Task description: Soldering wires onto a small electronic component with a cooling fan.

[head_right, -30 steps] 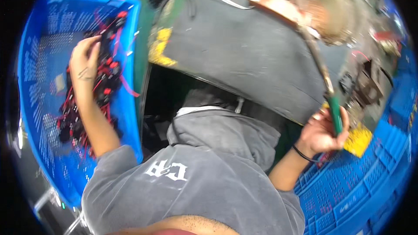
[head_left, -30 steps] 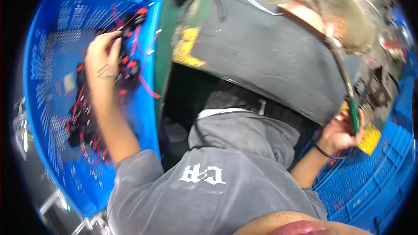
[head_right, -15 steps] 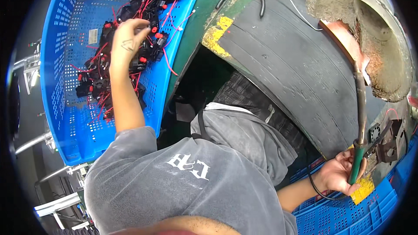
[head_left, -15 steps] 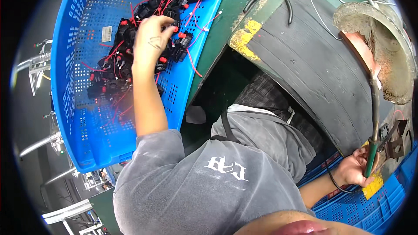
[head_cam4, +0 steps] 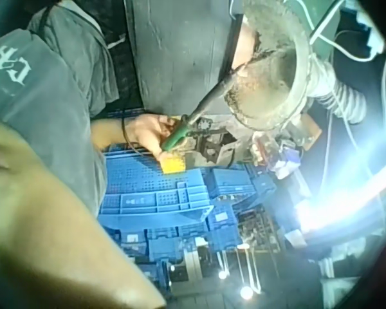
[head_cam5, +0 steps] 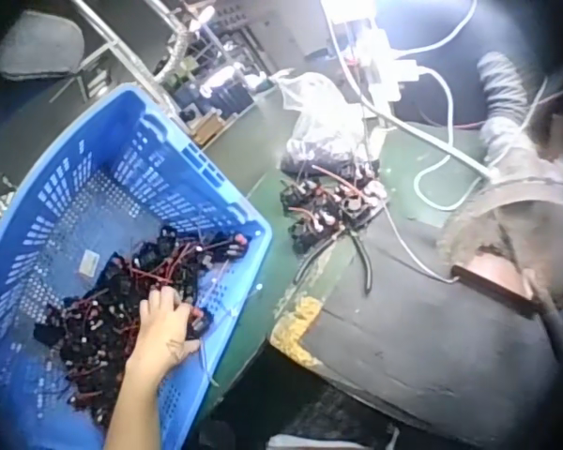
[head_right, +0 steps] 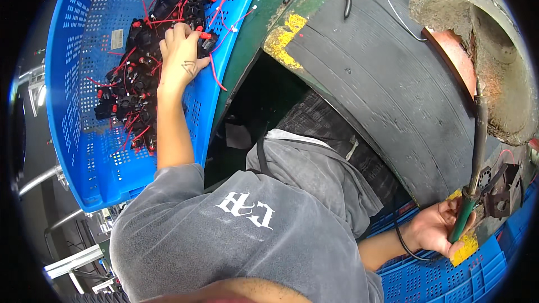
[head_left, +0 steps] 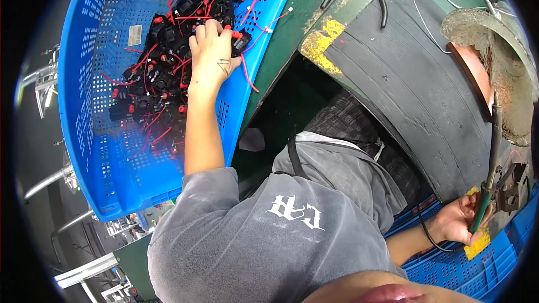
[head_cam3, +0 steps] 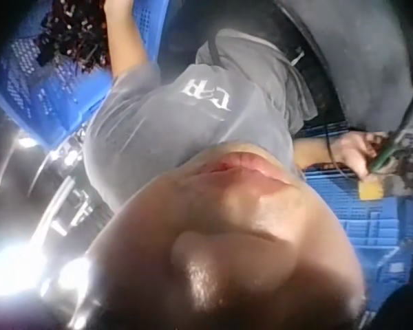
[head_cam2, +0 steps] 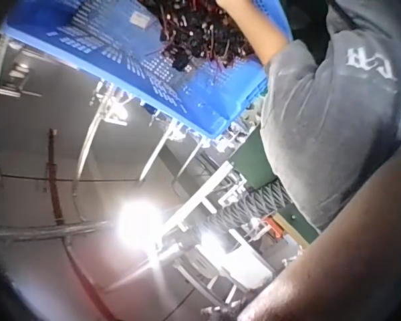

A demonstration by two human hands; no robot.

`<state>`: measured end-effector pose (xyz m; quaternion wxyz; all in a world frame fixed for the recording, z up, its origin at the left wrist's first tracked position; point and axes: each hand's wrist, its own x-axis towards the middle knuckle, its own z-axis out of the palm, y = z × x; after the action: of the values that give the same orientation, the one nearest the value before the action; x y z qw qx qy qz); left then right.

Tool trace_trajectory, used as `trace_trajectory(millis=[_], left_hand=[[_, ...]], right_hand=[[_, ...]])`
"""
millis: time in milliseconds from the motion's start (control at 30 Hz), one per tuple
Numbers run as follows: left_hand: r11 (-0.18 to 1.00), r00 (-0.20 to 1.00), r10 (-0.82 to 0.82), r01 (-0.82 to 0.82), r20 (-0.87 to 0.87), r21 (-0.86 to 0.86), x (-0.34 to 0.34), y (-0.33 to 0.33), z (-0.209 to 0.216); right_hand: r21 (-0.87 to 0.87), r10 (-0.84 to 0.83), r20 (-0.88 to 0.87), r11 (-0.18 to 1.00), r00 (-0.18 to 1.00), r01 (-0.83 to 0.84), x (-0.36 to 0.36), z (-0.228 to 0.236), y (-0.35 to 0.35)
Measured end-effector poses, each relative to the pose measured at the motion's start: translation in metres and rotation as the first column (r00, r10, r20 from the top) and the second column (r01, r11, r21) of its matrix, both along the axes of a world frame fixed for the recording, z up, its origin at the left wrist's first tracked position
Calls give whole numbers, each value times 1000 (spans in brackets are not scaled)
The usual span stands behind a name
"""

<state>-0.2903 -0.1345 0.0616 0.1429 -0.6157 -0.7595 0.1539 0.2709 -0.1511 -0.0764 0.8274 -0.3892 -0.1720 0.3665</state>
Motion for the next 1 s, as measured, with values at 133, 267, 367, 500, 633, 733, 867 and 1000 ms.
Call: trace_trajectory(millis=[133,267,367,500,633,733,867,1000], left_hand=[[999,983,-34,28,183,36,-11,-3,1],[988,948,-119,85,294,125,-13,-4,11],[980,427,-88,-123,900,155,-15,-1,17],[965,-336,-263,-77,905,252,23,13,12],[972,-615,-215,-58,758,228,63,30,-13],[988,-912,-51,14,407,156,92,44,-43],[990,-943,92,122,320,73,140,59,-60],[975,-908,172,213,383,67,173,67,-61]], right_hand=[[-30,39,-81,999,996,-42,4,-8,0],[-28,92,-48,995,995,-93,8,-18,0],[-10,96,-62,995,993,-97,11,-21,2],[32,141,-61,990,988,-139,9,-18,1],[61,202,-79,978,976,-198,3,-16,1],[-16,150,-94,988,984,-153,-5,-17,3],[3,154,-72,988,985,-155,-10,-18,6],[16,159,-59,987,985,-159,-18,-4,5]])
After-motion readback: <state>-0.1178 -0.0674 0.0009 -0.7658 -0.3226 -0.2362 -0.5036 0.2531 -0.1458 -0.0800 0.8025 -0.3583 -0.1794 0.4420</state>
